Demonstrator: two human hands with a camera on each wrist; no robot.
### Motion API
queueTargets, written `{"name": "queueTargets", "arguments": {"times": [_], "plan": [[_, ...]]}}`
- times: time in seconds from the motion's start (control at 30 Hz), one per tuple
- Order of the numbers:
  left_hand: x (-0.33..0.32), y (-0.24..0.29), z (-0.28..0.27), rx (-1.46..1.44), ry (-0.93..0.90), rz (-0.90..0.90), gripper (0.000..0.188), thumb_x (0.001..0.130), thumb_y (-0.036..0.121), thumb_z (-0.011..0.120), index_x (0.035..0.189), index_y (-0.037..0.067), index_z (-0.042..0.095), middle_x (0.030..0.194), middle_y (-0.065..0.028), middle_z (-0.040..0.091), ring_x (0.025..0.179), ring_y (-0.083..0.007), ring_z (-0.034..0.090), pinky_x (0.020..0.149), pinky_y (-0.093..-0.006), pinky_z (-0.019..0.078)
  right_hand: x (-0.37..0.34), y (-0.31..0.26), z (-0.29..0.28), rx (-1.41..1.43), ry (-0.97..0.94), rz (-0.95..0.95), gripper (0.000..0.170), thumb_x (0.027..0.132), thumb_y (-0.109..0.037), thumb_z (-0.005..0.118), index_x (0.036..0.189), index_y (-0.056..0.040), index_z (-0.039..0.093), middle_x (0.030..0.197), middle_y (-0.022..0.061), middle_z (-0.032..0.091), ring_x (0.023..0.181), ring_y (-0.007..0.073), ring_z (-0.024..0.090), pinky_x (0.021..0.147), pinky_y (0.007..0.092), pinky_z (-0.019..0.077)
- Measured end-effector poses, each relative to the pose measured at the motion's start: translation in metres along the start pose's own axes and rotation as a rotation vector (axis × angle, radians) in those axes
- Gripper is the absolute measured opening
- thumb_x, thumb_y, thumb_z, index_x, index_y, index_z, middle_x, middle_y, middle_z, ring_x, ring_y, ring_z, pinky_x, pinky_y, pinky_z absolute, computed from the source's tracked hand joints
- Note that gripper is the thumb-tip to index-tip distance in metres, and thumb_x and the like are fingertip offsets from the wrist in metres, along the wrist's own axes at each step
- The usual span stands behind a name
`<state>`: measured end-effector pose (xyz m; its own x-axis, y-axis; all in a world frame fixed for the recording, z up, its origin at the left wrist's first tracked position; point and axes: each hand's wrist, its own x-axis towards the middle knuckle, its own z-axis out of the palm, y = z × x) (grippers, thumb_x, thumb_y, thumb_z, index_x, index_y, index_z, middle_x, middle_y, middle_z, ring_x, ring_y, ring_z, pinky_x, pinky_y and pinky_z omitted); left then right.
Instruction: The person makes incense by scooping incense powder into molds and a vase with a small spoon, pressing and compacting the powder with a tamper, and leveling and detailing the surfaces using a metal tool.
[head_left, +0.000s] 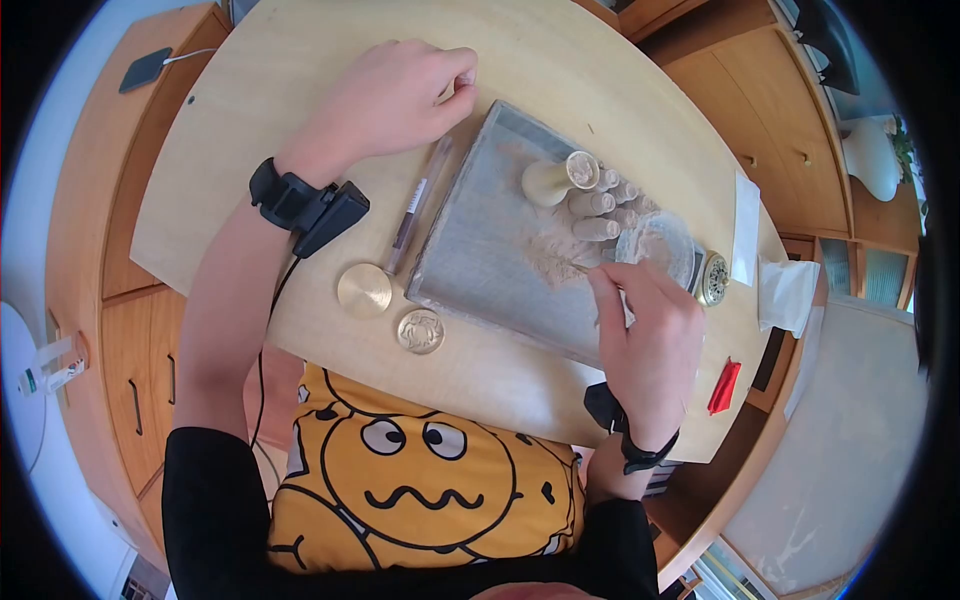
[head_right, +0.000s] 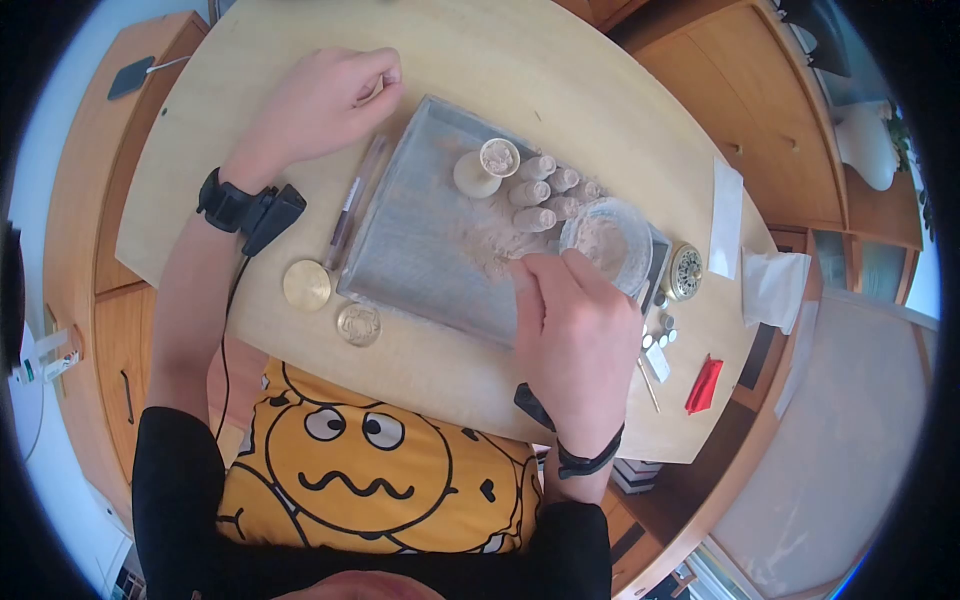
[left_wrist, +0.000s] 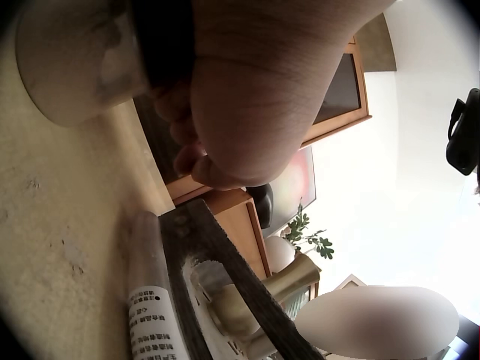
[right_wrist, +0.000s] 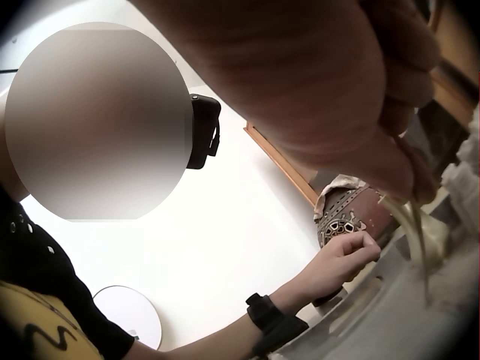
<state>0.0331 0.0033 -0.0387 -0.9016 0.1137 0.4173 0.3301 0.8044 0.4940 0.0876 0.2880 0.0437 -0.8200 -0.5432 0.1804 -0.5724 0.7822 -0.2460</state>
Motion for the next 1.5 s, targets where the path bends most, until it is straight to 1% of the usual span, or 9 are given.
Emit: {"name": "queueTargets", "arguments": {"times": [0.2,0.43,0.6,0.8,0.93,1.07,1.13,1.23,1.5], "plan": [[0.001,0.002,-0.002,0.013,-0.026,-0.014,0.010,0.087,0.014,0.058,0.084,0.005,0.056,0.057,-0.0119,0.049,0.050,-0.0279,0.047,0.050,-0.0391,0.0352,0.000,-0.019,0.007,0.096,0.058,-0.071,0.002,0.081,-0.006,0.068,0.082,-0.0070,0.067,0.070,0.0070,0.060,0.056,0.0288,0.060,0.051,0.0359,0.0469],[0.000,0.000,0.000,0.014,0.008,0.011,0.011,0.087,0.015,0.058,0.084,0.005,0.056,0.056,-0.0121,0.049,0.050,-0.0279,0.047,0.050,-0.0394,0.0351,-0.001,0.000,0.004,-0.004,0.054,0.019,0.003,0.081,-0.006,0.068,0.081,-0.0075,0.066,0.071,0.0074,0.058,0.056,0.0279,0.060,0.050,0.0355,0.0467],[0.002,0.000,0.000,0.026,-0.007,0.003,0.013,0.088,0.016,0.058,0.084,0.004,0.056,0.056,-0.0124,0.049,0.050,-0.0281,0.048,0.050,-0.0391,0.0355,-0.001,-0.015,0.008,0.081,0.057,-0.092,0.002,0.081,-0.006,0.068,0.081,-0.0060,0.066,0.070,0.0083,0.059,0.055,0.0292,0.060,0.050,0.0361,0.0464],[0.002,0.000,-0.001,0.024,0.012,0.009,0.012,0.088,0.016,0.058,0.084,0.004,0.057,0.055,-0.0127,0.049,0.049,-0.0280,0.048,0.049,-0.0388,0.0355,-0.004,-0.001,-0.001,0.011,0.033,0.020,0.003,0.082,-0.006,0.068,0.081,-0.0064,0.066,0.069,0.0078,0.057,0.054,0.0286,0.059,0.050,0.0355,0.0461],[0.002,-0.001,0.001,0.010,-0.021,-0.018,0.012,0.088,0.015,0.058,0.084,0.004,0.057,0.056,-0.0130,0.049,0.048,-0.0280,0.047,0.049,-0.0389,0.0352,-0.003,-0.008,-0.002,0.004,0.070,0.039,0.004,0.083,-0.007,0.068,0.079,-0.0065,0.066,0.069,0.0074,0.058,0.055,0.0292,0.059,0.050,0.0357,0.0461],[0.001,0.004,-0.004,0.010,-0.049,-0.046,0.011,0.088,0.015,0.058,0.084,0.004,0.056,0.056,-0.0132,0.050,0.049,-0.0282,0.047,0.049,-0.0390,0.0354,0.000,-0.007,0.011,0.044,0.094,-0.042,0.005,0.083,-0.008,0.069,0.080,-0.0053,0.066,0.069,0.0081,0.059,0.055,0.0304,0.059,0.050,0.0362,0.0460],[0.000,-0.001,-0.001,0.013,0.008,0.020,0.011,0.087,0.015,0.058,0.084,0.004,0.056,0.056,-0.0131,0.049,0.049,-0.0283,0.048,0.049,-0.0390,0.0352,-0.001,-0.002,0.008,0.041,0.095,-0.047,0.005,0.083,-0.008,0.069,0.080,-0.0052,0.066,0.069,0.0082,0.059,0.055,0.0304,0.058,0.050,0.0360,0.0459],[0.001,0.000,-0.001,0.023,0.007,0.011,0.011,0.087,0.015,0.058,0.084,0.004,0.056,0.056,-0.0132,0.049,0.049,-0.0288,0.048,0.049,-0.0394,0.0353,-0.001,-0.004,-0.002,-0.043,0.050,0.031,0.005,0.083,-0.008,0.070,0.080,-0.0055,0.066,0.068,0.0077,0.058,0.054,0.0297,0.058,0.049,0.0357,0.0459],[0.003,0.002,-0.003,0.015,-0.036,-0.028,0.011,0.087,0.015,0.058,0.084,0.004,0.055,0.059,-0.0131,0.052,0.052,-0.0297,0.050,0.050,-0.0403,0.0363,-0.001,-0.014,0.017,0.014,0.104,-0.056,0.006,0.083,-0.009,0.069,0.079,-0.0070,0.065,0.069,0.0065,0.059,0.055,0.0280,0.060,0.049,0.0360,0.0471]]}}
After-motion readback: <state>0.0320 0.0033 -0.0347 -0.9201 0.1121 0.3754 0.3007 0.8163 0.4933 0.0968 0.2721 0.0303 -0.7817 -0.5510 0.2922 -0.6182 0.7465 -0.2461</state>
